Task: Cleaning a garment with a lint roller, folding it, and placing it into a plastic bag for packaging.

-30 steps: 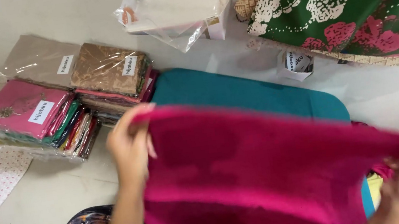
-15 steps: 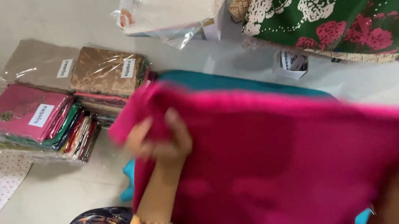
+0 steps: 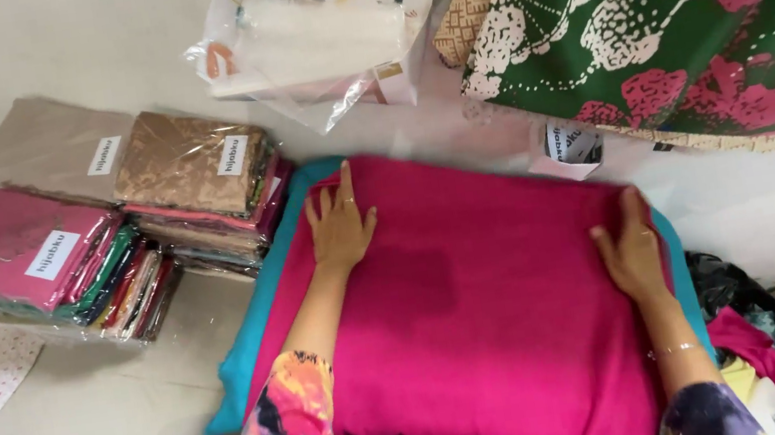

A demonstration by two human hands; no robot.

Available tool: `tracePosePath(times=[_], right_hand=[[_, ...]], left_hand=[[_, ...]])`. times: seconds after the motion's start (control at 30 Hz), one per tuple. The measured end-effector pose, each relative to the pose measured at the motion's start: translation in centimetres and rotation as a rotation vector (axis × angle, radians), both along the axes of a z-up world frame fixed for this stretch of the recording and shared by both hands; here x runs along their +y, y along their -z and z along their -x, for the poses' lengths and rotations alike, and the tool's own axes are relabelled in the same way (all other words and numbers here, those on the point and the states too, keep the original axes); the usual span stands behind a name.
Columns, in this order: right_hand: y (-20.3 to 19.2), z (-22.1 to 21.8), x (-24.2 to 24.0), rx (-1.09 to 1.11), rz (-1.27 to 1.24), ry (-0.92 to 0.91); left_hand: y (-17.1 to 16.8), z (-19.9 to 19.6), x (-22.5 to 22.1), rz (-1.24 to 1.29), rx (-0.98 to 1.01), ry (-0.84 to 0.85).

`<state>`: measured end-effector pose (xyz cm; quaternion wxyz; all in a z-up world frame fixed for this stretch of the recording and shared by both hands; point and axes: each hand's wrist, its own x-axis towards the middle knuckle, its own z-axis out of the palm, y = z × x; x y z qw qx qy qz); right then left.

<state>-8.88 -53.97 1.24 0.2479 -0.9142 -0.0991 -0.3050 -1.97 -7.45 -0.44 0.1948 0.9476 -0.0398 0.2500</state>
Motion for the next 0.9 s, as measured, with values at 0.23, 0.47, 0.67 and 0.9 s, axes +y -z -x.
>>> tracePosePath(times=[0.23,0.47,0.67,0.9], right_hand=[[2.0,-0.2,-1.8,0.551,0.275,0.204],[-1.0,15.3,-1.1,0.458,0.183,0.202],[3.2,29.0,-1.4,0.275,0.405,0.564],[0.4,31.3,2.3,0.504,0.154,0.686]], left_hand=[[1.4,-1.6,0.9,-0.072,0.452,-0.028],[-0.8,6.4,4.3,-0.064,0.321,0.113],[-5.3,25.2,9.2,0.058,0.263,-0.163],[-0.6,33.8,9.8,0.568,0.265,-0.229]])
